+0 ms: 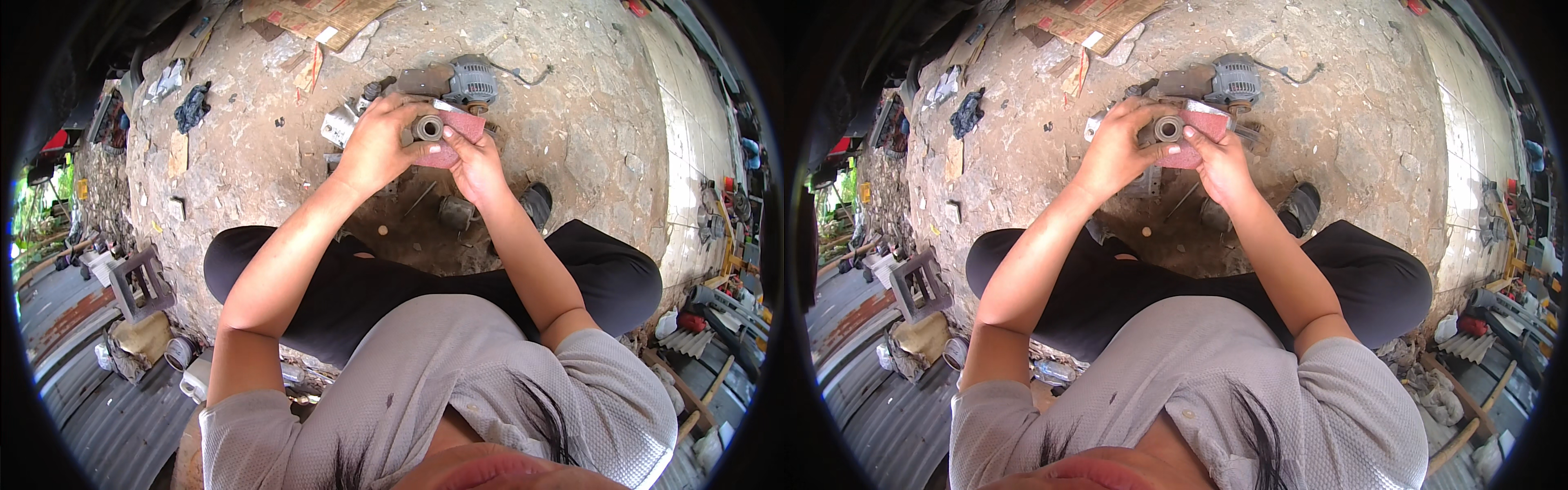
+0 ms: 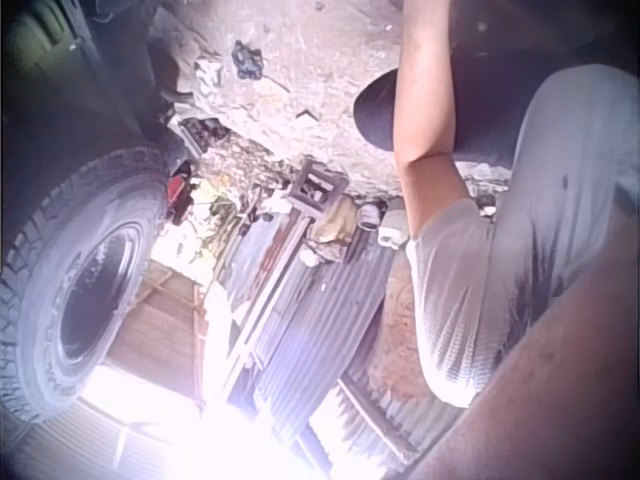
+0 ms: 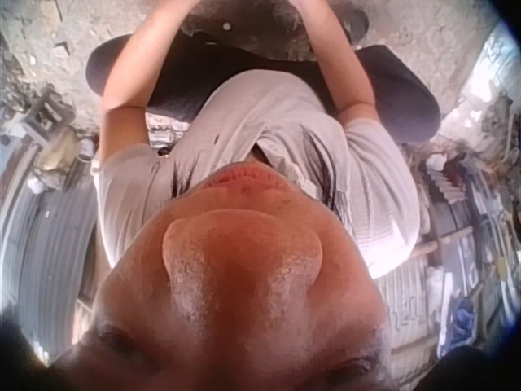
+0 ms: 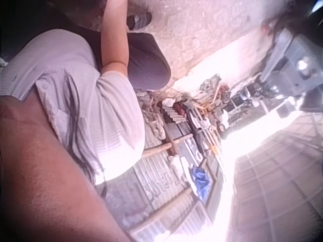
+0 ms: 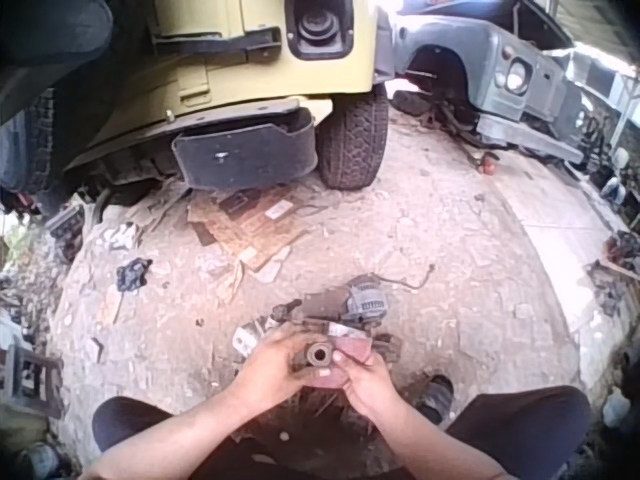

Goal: The person sits on the floor and uses a metal rod to manipulate a cylindrical metal part, then uses a sandpaper sheet to smooth the surface of the part. The person handles the part and tools with both hands throughout the process.

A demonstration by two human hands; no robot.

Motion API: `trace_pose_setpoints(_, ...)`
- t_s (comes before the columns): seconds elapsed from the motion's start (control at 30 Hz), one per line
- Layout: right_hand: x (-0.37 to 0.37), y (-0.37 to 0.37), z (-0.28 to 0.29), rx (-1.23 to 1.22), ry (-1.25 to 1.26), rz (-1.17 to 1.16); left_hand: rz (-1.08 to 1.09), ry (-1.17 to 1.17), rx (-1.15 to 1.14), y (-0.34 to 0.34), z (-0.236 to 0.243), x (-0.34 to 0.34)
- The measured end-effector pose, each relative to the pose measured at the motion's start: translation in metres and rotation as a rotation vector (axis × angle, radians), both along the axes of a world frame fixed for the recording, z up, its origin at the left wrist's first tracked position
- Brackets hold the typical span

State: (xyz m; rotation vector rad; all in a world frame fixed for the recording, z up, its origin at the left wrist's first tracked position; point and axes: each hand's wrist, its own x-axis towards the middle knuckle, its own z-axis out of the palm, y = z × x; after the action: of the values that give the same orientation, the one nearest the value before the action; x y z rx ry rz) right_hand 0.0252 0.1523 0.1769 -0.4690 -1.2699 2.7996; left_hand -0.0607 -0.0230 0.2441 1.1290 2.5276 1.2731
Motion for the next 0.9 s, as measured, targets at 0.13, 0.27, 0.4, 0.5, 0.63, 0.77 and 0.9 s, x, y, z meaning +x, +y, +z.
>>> trace_pose_setpoints(0.13,0.000,0.001,-0.002,0.007,0.018,0.007,-0.005,0.012,-0.033,-0.001,0.006,-0.001)
trace_pose_setpoints(0.27,0.001,0.000,-0.005,-0.027,0.054,0.012,-0.038,0.017,0.008,-0.003,0.004,-0.002)
trace_pose_setpoints(0.4,0.004,0.002,-0.003,-0.159,0.084,0.049,-0.068,-0.063,0.056,-0.002,0.009,0.000)
trace_pose_setpoints(0.5,0.006,0.005,-0.008,-0.281,0.118,0.092,-0.107,-0.106,0.105,0.000,0.011,0.000)
trace_pose_setpoints(0.63,0.011,0.006,-0.018,-0.412,0.166,0.163,-0.139,-0.124,0.081,0.000,0.016,0.002)
trace_pose_setpoints(0.77,0.012,0.003,-0.021,-0.448,0.138,0.137,-0.150,-0.102,0.061,0.000,0.015,0.002)
trace_pose_setpoints(0.9,0.001,0.000,-0.004,-0.203,-0.016,0.124,-0.064,-0.109,0.081,-0.002,0.000,-0.002)
